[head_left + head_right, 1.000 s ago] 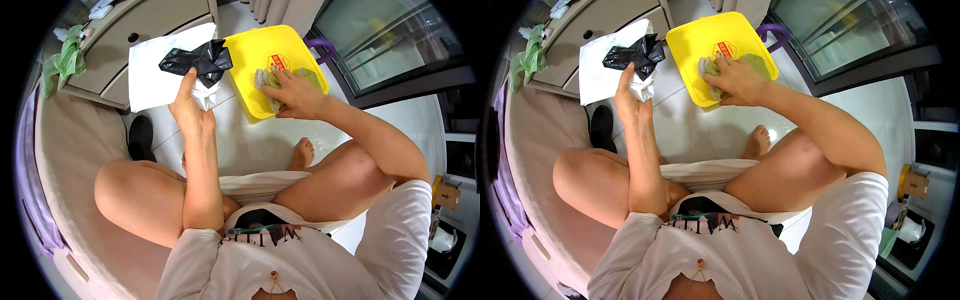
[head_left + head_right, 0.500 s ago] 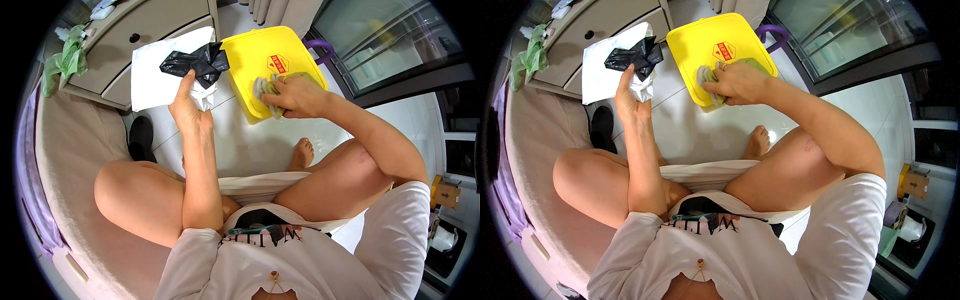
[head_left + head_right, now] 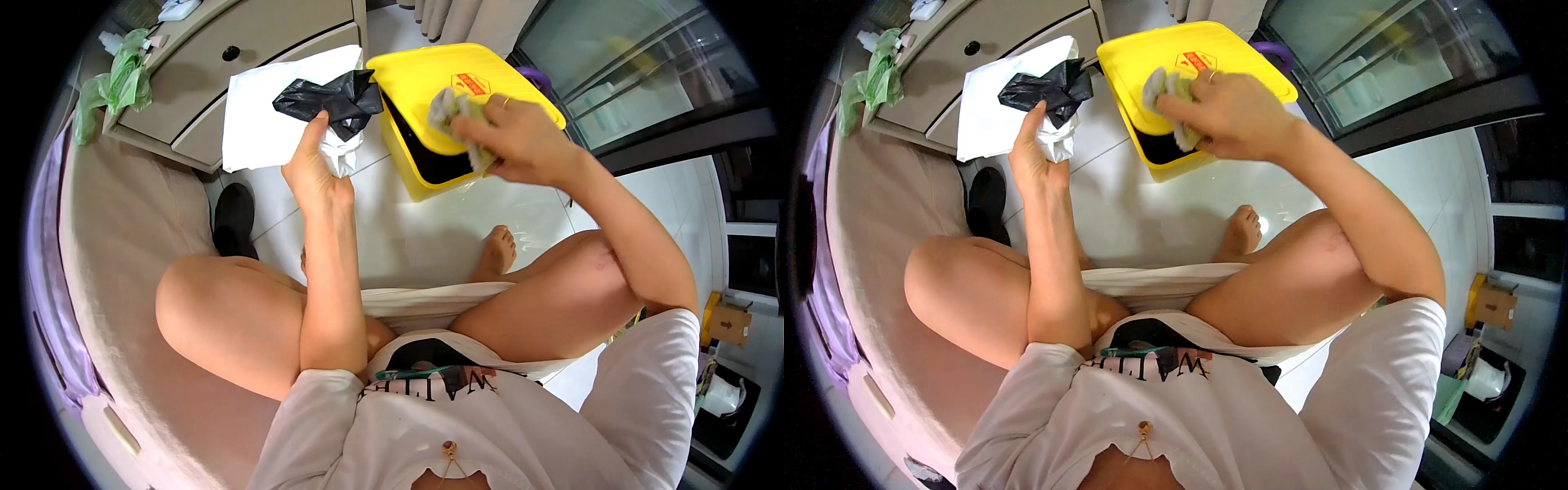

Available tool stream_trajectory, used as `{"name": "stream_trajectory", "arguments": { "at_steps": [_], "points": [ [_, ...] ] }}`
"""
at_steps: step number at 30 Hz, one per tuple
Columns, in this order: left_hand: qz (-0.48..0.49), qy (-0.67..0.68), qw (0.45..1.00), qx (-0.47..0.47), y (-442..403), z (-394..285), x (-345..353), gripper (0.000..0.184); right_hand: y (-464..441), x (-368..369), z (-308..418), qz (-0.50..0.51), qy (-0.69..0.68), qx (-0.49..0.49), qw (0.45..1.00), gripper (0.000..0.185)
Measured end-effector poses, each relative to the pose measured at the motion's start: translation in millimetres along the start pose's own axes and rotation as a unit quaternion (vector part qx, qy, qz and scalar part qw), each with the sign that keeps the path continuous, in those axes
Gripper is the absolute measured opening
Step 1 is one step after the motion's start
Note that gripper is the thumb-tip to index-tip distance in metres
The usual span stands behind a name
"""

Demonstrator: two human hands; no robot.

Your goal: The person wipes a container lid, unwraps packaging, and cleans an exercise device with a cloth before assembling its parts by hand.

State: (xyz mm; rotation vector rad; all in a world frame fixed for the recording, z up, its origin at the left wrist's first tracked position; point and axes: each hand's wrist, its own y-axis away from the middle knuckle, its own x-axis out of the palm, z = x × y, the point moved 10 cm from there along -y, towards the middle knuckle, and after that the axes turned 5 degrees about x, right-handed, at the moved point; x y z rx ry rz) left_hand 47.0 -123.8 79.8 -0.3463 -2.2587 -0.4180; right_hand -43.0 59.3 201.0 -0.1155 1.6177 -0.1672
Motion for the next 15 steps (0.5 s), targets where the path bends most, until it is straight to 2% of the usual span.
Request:
{"name": "stream_trajectory", "arguments": {
  "at_steps": [1,2,3,5,7,9,11,13,15],
  "points": [
    [-0.012,-0.022,1.0,0.0,0.5,-0.3,-2.8,0.032,-1.5,-12.0,-5.4,-0.018,0.001,0.012,1.0,0.05],
    [-0.013,-0.022,1.0,0.0,-0.7,-0.2,-5.6,0.032,-2.0,-29.7,-13.6,-0.078,-0.039,0.03,0.996,0.05],
    [-0.035,-0.058,0.998,-0.012,-1.8,0.8,-12.7,0.038,-1.7,-35.2,-29.3,-0.093,-0.06,0.069,0.991,0.049],
    [-0.056,-0.095,0.994,-0.025,-1.4,3.4,-19.4,0.044,-1.2,-56.5,-40.8,-0.175,-0.082,0.059,0.979,0.05],
    [-0.016,-0.216,0.973,-0.074,8.0,10.7,-7.6,0.043,1.3,-69.4,-42.7,-0.208,-0.083,0.052,0.973,0.053],
    [0.06,-0.275,0.957,-0.069,13.2,32.0,8.1,0.04,0.2,-66.6,-56.8,-0.174,-0.16,0.136,0.962,0.051],
    [0.116,-0.365,0.919,-0.093,25.5,55.4,24.6,0.04,-1.9,-69.8,-53.3,-0.191,-0.162,0.114,0.961,0.05],
    [0.14,-0.463,0.873,-0.064,20.5,77.4,32.6,0.043,-3.3,-73.5,-49.8,-0.214,-0.163,0.097,0.958,0.05],
    [0.17,-0.594,0.786,0.012,21.0,78.2,54.7,0.047,-4.7,-71.7,-51.9,-0.209,-0.174,0.109,0.956,0.05]
  ]
}}
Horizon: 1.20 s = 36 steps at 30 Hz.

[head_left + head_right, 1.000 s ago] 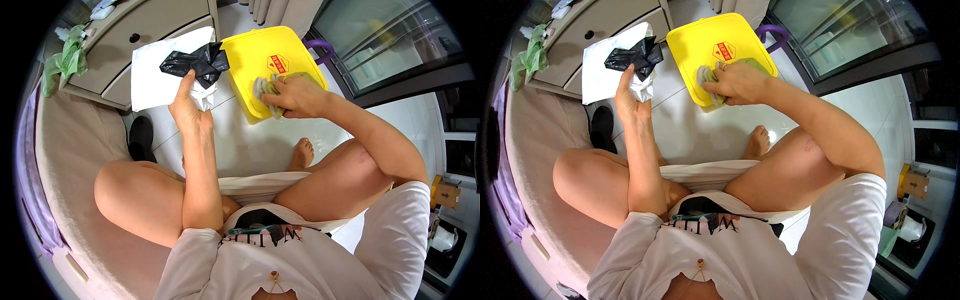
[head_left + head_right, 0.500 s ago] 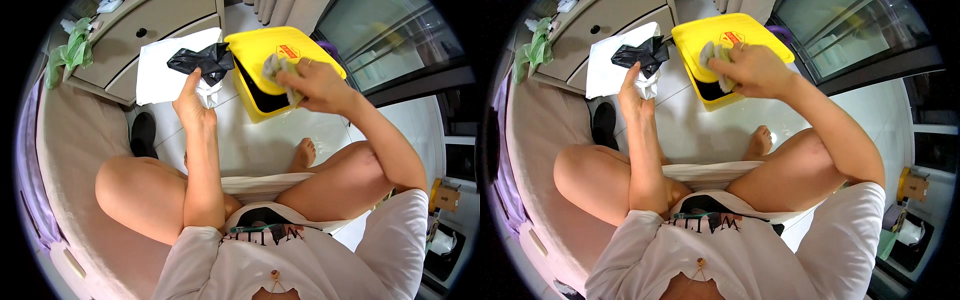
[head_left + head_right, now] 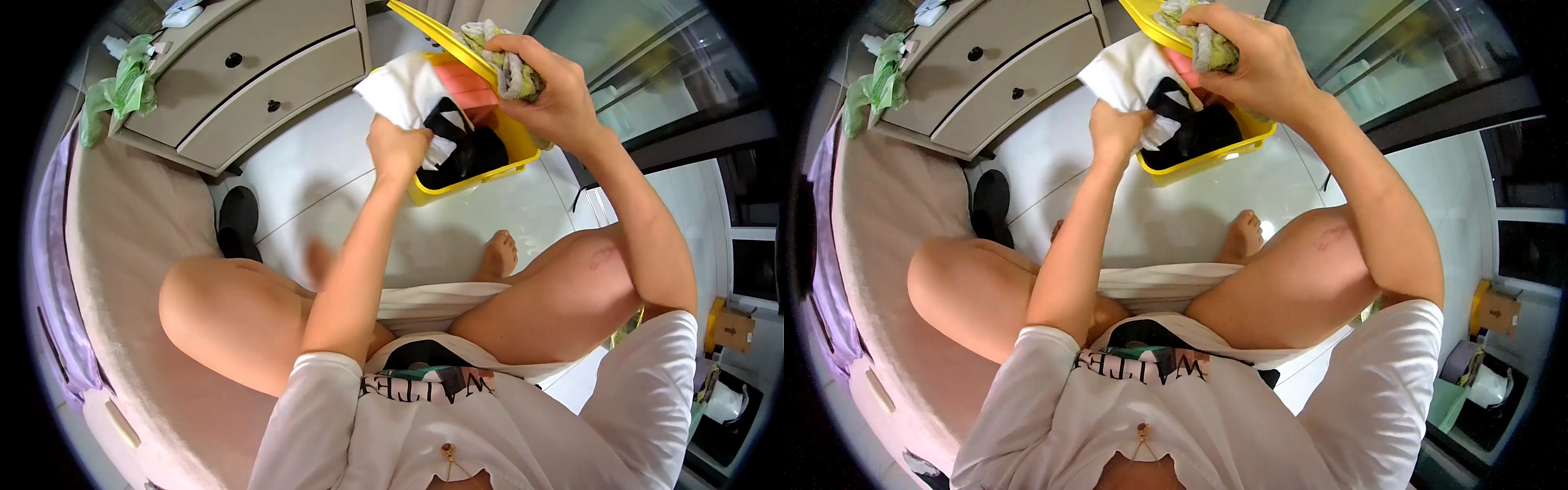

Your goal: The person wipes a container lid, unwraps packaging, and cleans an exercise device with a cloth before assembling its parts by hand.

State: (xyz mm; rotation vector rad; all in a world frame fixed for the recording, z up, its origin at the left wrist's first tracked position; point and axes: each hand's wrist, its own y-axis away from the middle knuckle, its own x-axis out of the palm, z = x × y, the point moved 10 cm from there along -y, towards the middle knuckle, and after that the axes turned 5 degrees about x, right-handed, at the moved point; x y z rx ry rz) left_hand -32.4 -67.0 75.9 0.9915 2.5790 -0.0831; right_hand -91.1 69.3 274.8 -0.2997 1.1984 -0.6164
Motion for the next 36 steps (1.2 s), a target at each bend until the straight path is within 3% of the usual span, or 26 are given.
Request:
{"name": "stream_trajectory", "arguments": {
  "at_steps": [3,4,7,8,10,11,12,14,16,18,20,22,26,29,31,32,34,36],
  "points": [
    [-0.011,-0.115,0.983,0.143,-1.4,-39.1,8.8,0.059,-1.8,-2.1,-4.4,0.0,-0.005,0.021,1.0,0.049],
    [-0.009,-0.114,0.983,0.143,-2.7,-42.8,10.4,0.059,-0.9,-3.3,-5.4,-0.005,-0.005,0.027,1.0,0.048],
    [0.05,-0.305,0.916,0.255,-2.3,-68.5,29.7,0.049,0.4,-9.8,-13.6,-0.03,-0.013,0.06,0.998,0.047],
    [0.052,-0.306,0.916,0.256,-3.6,-70.0,28.9,0.049,0.8,-11.4,-14.7,-0.031,-0.013,0.062,0.998,0.047],
    [0.141,-0.395,0.85,0.319,3.5,-71.8,52.6,0.052,1.7,-15.4,-18.7,-0.04,-0.019,0.073,0.996,0.045],
    [0.147,-0.426,0.82,0.352,9.2,-69.9,61.0,0.032,2.6,-16.1,-20.3,-0.041,-0.02,0.074,0.996,0.045],
    [0.148,-0.427,0.82,0.352,10.0,-72.3,63.3,0.032,3.4,-16.9,-22.8,-0.044,-0.021,0.079,0.996,0.044],
    [0.268,-0.461,0.773,0.343,18.0,-63.4,89.0,0.03,3.2,-16.3,-24.6,-0.047,-0.024,0.083,0.995,0.044],
    [0.259,-0.439,0.778,0.368,13.5,-66.4,100.7,0.026,2.3,-17.4,-22.0,-0.052,-0.023,0.075,0.996,0.043],
    [0.306,-0.492,0.731,0.36,7.3,-58.1,123.2,0.023,1.4,-17.4,-19.6,-0.052,-0.022,0.062,0.997,0.043],
    [0.307,-0.473,0.728,0.39,-2.3,-47.8,145.1,0.021,0.6,-16.3,-15.5,-0.052,-0.023,0.046,0.997,0.043],
    [0.324,-0.488,0.74,0.329,-9.7,-35.0,152.9,0.022,1.1,-10.0,-23.6,-0.023,-0.063,0.098,0.993,0.044],
    [0.299,-0.445,0.784,0.313,-10.2,-37.9,150.1,0.031,1.9,-10.6,-16.8,-0.024,-0.048,0.068,0.996,0.046],
    [0.234,-0.418,0.809,0.34,4.1,-61.7,117.1,0.03,6.2,-4.7,-20.8,-0.007,-0.052,0.063,0.997,0.052],
    [0.163,-0.359,0.861,0.32,14.0,-78.4,85.9,0.027,9.0,-0.4,-17.2,0.002,-0.044,0.046,0.998,0.052],
    [0.163,-0.361,0.861,0.319,16.5,-71.3,85.8,0.027,11.0,2.3,-13.5,0.011,-0.032,0.03,0.999,0.052],
    [0.054,-0.33,0.843,0.421,30.8,-74.5,77.7,0.034,13.2,7.0,-12.4,0.028,-0.028,0.035,0.999,0.051],
    [0.085,-0.33,0.844,0.413,24.5,-57.7,94.6,0.03,14.6,14.3,-11.7,0.063,-0.002,0.037,0.997,0.05]
  ]
}}
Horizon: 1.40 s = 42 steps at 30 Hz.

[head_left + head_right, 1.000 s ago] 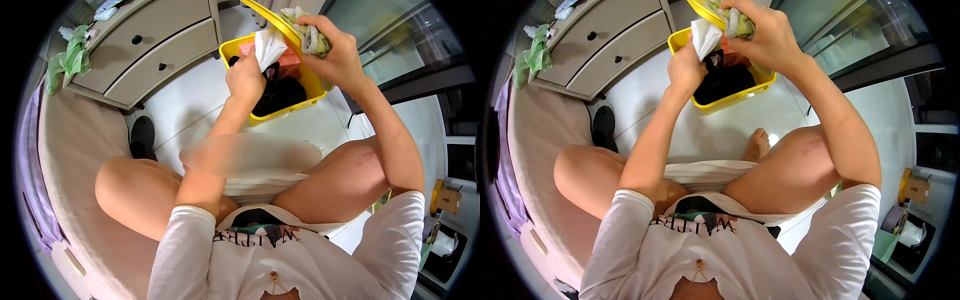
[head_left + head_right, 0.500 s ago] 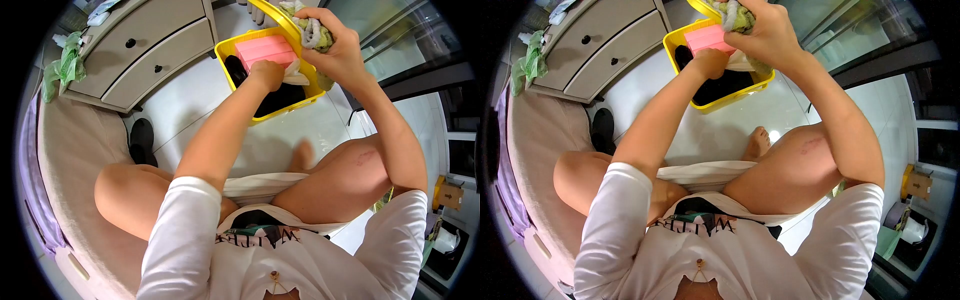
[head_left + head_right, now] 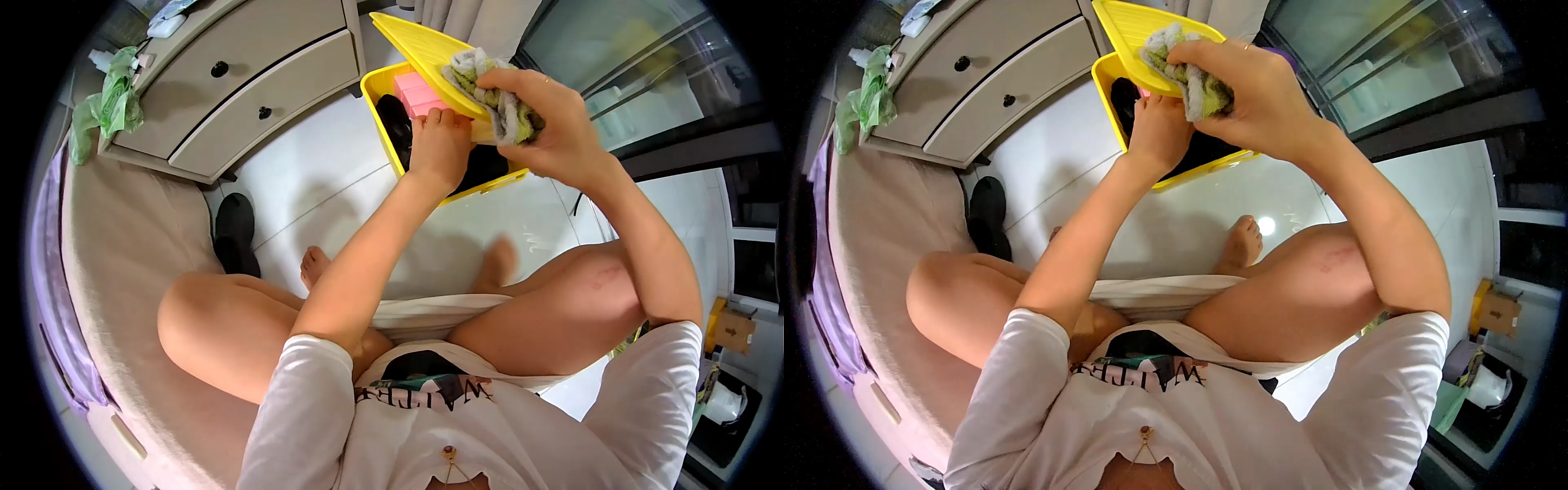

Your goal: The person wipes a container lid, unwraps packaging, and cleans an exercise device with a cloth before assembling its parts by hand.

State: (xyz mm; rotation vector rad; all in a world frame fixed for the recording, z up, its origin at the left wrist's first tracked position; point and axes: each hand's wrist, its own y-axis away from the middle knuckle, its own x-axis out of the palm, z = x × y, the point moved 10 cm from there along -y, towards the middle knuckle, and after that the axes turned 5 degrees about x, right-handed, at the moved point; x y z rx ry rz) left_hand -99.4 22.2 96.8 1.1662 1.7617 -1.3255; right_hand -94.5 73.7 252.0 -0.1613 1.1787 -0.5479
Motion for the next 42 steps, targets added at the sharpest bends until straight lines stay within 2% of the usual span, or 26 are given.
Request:
{"name": "stream_trajectory", "arguments": {
  "at_steps": [2,5,8,9,10,11,12,14,15,16,17,18,20,21,24,29,31,32,34,35,37,38,40,41,42],
  "points": [
    [-0.075,-0.093,0.992,0.037,-2.6,-3.8,4.4,0.026,-0.1,3.7,4.4,-0.004,-0.011,-0.02,1.0,0.051],
    [-0.079,0.12,0.99,0.013,-7.2,9.2,9.3,0.05,4.1,14.6,10.2,0.007,0.013,-0.052,0.999,0.052],
    [-0.056,0.168,0.984,0.0,4.4,12.1,8.7,0.054,10.4,25.3,18.0,0.019,0.037,-0.088,0.995,0.053],
    [-0.072,0.461,0.884,-0.026,13.7,16.7,5.5,0.057,13.2,33.1,17.4,0.046,0.054,-0.077,0.994,0.053],
    [-0.034,0.322,0.945,-0.052,26.1,16.0,-10.8,0.06,15.8,42.3,15.9,0.075,0.069,-0.067,0.993,0.052],
    [0.012,0.176,0.982,-0.07,38.7,14.8,-28.4,0.064,17.9,48.2,17.9,0.084,0.07,-0.079,0.991,0.055],
    [0.013,0.174,0.982,-0.074,52.4,17.8,-30.1,0.064,19.6,52.0,18.7,0.085,0.067,-0.08,0.991,0.055],
    [-0.186,0.186,0.952,-0.157,83.9,48.3,-56.5,0.049,26.9,66.3,23.5,0.113,0.097,-0.108,0.983,0.056],
    [-0.187,0.185,0.952,-0.158,88.9,55.5,-50.3,0.049,33.2,80.5,19.0,0.143,0.104,-0.116,0.977,0.058],
    [-0.243,0.298,0.88,-0.278,107.1,86.7,-39.6,0.041,35.7,84.4,21.0,0.144,0.105,-0.117,0.977,0.058],
    [-0.291,0.401,0.777,-0.387,128.4,109.4,-20.1,0.033,39.7,92.0,25.3,0.163,0.128,-0.125,0.97,0.057],
    [-0.292,0.401,0.777,-0.387,124.7,107.7,-27.3,0.033,43.7,99.2,28.1,0.181,0.152,-0.131,0.963,0.057],
    [-0.248,0.551,0.671,-0.429,116.8,101.3,-10.7,0.026,48.9,110.1,26.6,0.209,0.151,-0.128,0.958,0.058],
    [-0.218,0.502,0.721,-0.425,111.8,101.6,-8.5,0.025,51.0,113.4,25.4,0.21,0.154,-0.129,0.957,0.057],
    [-0.183,0.475,0.748,-0.426,109.6,100.5,4.2,0.026,54.6,120.0,20.9,0.216,0.162,-0.129,0.954,0.056],
    [-0.187,0.496,0.72,-0.447,113.0,103.4,13.0,0.023,57.7,125.9,14.4,0.228,0.158,-0.133,0.951,0.051],
    [-0.176,0.442,0.759,-0.444,112.9,103.8,9.6,0.02,56.3,122.9,14.5,0.218,0.149,-0.134,0.955,0.049],
    [-0.175,0.443,0.759,-0.444,112.9,103.9,10.8,0.02,55.3,120.9,13.7,0.219,0.15,-0.133,0.955,0.049],
    [-0.17,0.434,0.771,-0.435,110.7,103.3,7.5,0.019,50.5,118.4,5.7,0.26,0.112,-0.085,0.955,0.05],
    [-0.169,0.434,0.771,-0.434,110.3,103.0,6.6,0.019,47.9,114.7,3.4,0.26,0.111,-0.085,0.955,0.05],
    [-0.179,0.403,0.8,-0.407,105.1,100.2,-6.0,0.018,40.4,106.8,-17.7,0.272,0.076,0.0,0.959,0.058],
    [-0.179,0.403,0.8,-0.407,104.4,100.3,-8.4,0.018,36.3,100.7,-20.7,0.272,0.075,0.0,0.959,0.058],
    [-0.122,0.351,0.829,-0.418,101.4,98.3,-12.6,0.023,16.1,56.7,-35.6,0.1,0.054,0.06,0.992,0.068],
    [-0.121,0.352,0.829,-0.418,101.0,99.4,-10.6,0.023,14.8,56.1,-41.0,0.1,0.055,0.063,0.992,0.068],
    [-0.186,0.215,0.896,-0.342,91.4,94.9,-39.4,0.032,13.6,51.4,-54.9,0.08,0.023,0.107,0.991,0.07]
  ]
}}
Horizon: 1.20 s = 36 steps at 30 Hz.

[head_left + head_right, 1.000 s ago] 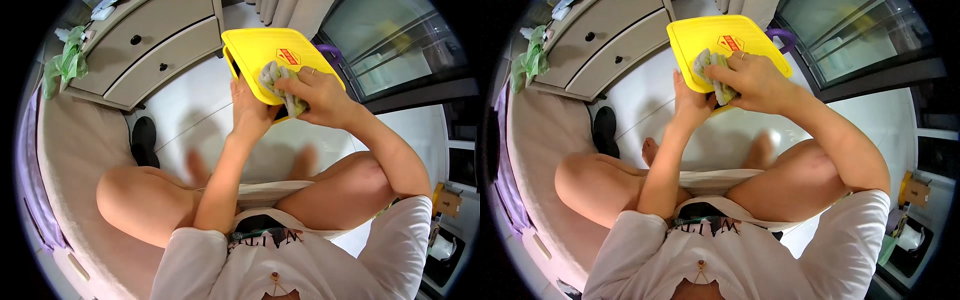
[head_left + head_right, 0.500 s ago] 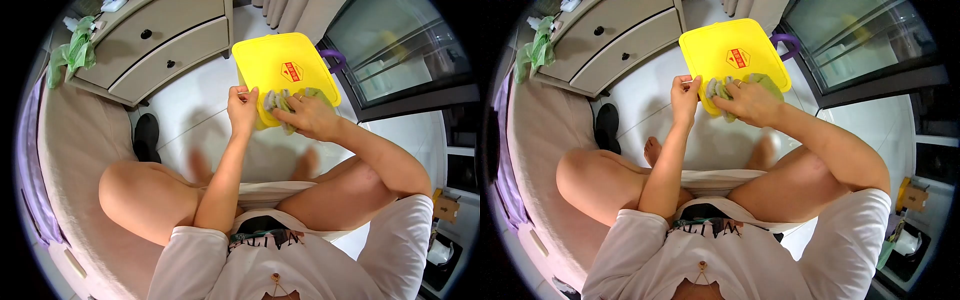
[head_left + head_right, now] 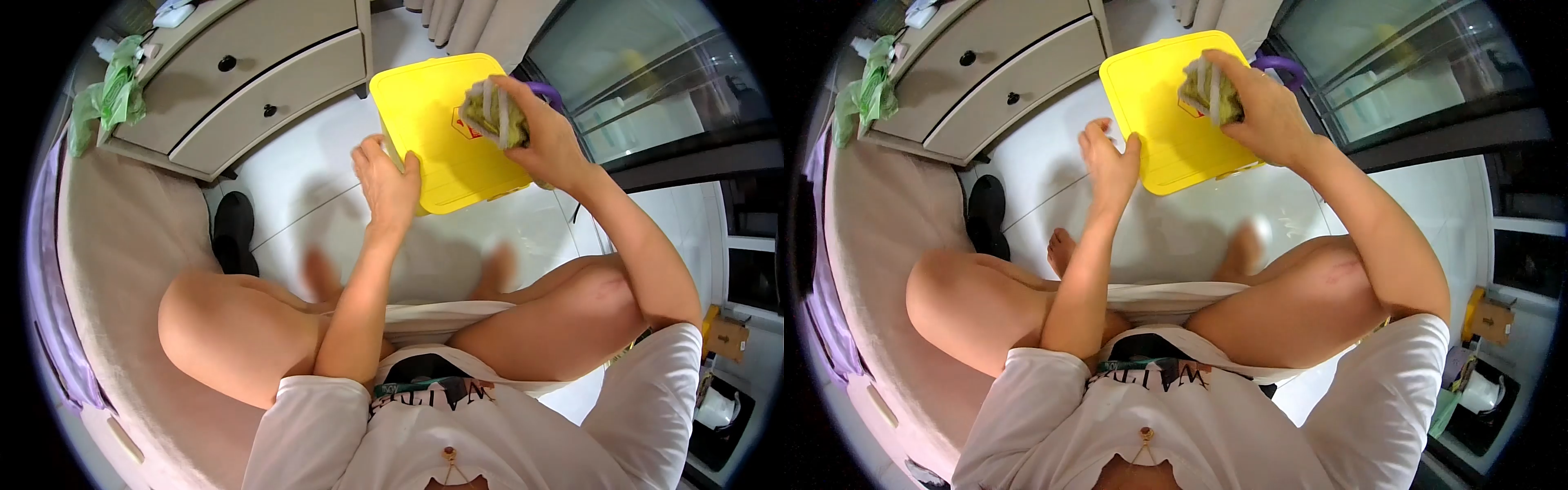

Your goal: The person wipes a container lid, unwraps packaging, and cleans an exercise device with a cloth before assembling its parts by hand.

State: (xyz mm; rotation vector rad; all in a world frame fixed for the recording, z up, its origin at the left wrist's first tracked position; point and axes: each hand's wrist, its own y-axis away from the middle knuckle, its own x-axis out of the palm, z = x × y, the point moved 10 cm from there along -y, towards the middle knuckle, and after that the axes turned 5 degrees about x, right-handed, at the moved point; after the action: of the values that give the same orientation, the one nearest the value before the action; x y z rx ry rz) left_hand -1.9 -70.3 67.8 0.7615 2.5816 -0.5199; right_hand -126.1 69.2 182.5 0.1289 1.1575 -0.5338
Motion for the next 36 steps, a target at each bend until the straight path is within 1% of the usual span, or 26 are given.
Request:
{"name": "stream_trajectory", "arguments": {
  "at_steps": [1,2,4,5,6,8,9,10,12,13,14,15,16,17,18,19,20,22,24,26,29,30,32,33,34,36],
  "points": [
    [-0.076,-0.1,0.983,0.132,0.1,-27.6,-13.8,0.042,-1.0,-4.1,-13.6,-0.017,-0.037,0.043,0.998,0.073],
    [-0.073,-0.096,0.983,0.136,-3.9,-28.5,-12.5,0.042,-1.6,-2.6,-18.3,-0.021,-0.035,0.047,0.998,0.073],
    [-0.024,-0.078,0.986,0.149,-18.7,-41.6,-6.0,0.057,-5.5,15.5,-8.2,0.052,-0.038,0.005,0.998,0.075],
    [-0.023,-0.114,0.98,0.159,-24.3,-46.8,-4.7,0.058,-3.4,26.7,-20.4,0.123,0.004,0.069,0.99,0.077],
    [-0.017,-0.106,0.979,0.171,-29.4,-50.4,-1.2,0.058,-4.4,24.8,-25.8,0.112,0.007,0.08,0.99,0.077],
    [0.026,-0.15,0.973,0.173,-41.4,-52.8,12.1,0.061,-10.0,19.5,-48.1,0.087,0.02,0.13,0.988,0.078],
    [0.07,-0.156,0.973,0.157,-47.7,-51.6,22.6,0.06,-11.5,20.8,-57.1,0.121,-0.004,0.167,0.978,0.077],
    [0.073,-0.153,0.971,0.167,-53.7,-55.8,27.4,0.06,-15.5,17.2,-63.2,0.112,-0.003,0.173,0.979,0.077],
    [0.117,-0.217,0.954,0.17,-62.3,-54.1,46.6,0.06,-14.8,27.6,-80.2,0.148,0.029,0.217,0.964,0.08],
    [0.117,-0.215,0.954,0.174,-68.0,-53.8,51.2,0.06,-14.1,32.6,-85.5,0.175,0.042,0.233,0.956,0.086],
    [0.129,-0.245,0.944,0.181,-74.0,-52.0,58.4,0.06,-16.5,33.1,-87.6,0.172,0.043,0.233,0.956,0.086],
    [0.142,-0.274,0.933,0.188,-79.3,-48.3,64.6,0.061,-16.2,39.4,-91.9,0.198,0.06,0.242,0.948,0.089],
    [0.142,-0.274,0.932,0.189,-83.9,-43.9,66.6,0.061,-15.0,47.0,-96.8,0.224,0.077,0.251,0.938,0.093],
    [0.151,-0.281,0.929,0.189,-87.7,-37.8,70.2,0.061,-16.3,55.8,-103.5,0.224,0.076,0.253,0.938,0.093],
    [0.162,-0.289,0.924,0.19,-91.0,-33.2,73.9,0.06,-17.1,67.2,-106.1,0.242,0.075,0.249,0.935,0.099],
    [0.165,-0.287,0.924,0.192,-91.9,-28.9,75.9,0.06,-16.8,75.4,-110.8,0.26,0.074,0.247,0.931,0.104],
    [0.171,-0.284,0.925,0.185,-91.0,-22.6,77.1,0.059,-15.9,78.2,-117.2,0.259,0.075,0.251,0.93,0.104],
    [0.18,-0.277,0.926,0.181,-91.1,-20.0,79.6,0.058,-12.1,77.6,-111.5,0.28,0.075,0.278,0.916,0.112],
    [0.159,-0.283,0.928,0.18,-91.7,-20.7,77.7,0.057,-10.0,77.4,-111.3,0.281,0.074,0.276,0.916,0.113],
    [0.159,-0.274,0.931,0.18,-90.9,-20.8,76.5,0.057,-10.6,76.3,-109.9,0.281,0.074,0.271,0.918,0.114],
    [0.149,-0.273,0.931,0.188,-90.5,-17.2,77.1,0.056,-10.2,68.9,-108.4,0.279,0.044,0.285,0.916,0.112],
    [0.138,-0.283,0.93,0.189,-91.7,-17.3,76.1,0.056,-14.5,64.5,-106.9,0.278,0.008,0.28,0.919,0.106],
    [0.14,-0.258,0.934,0.205,-89.4,-20.5,73.8,0.054,-21.5,55.6,-104.5,0.276,-0.064,0.264,0.922,0.096],
    [0.135,-0.243,0.938,0.209,-89.2,-20.8,71.7,0.054,-25.7,43.0,-108.3,0.209,-0.049,0.262,0.941,0.08],
    [0.128,-0.229,0.941,0.213,-89.2,-20.5,69.8,0.053,-22.5,38.5,-113.1,0.204,-0.05,0.266,0.941,0.08],
    [0.125,-0.223,0.94,0.224,-88.2,-22.0,68.3,0.054,-21.4,25.9,-121.8,0.185,0.015,0.268,0.946,0.066]
  ]
}}
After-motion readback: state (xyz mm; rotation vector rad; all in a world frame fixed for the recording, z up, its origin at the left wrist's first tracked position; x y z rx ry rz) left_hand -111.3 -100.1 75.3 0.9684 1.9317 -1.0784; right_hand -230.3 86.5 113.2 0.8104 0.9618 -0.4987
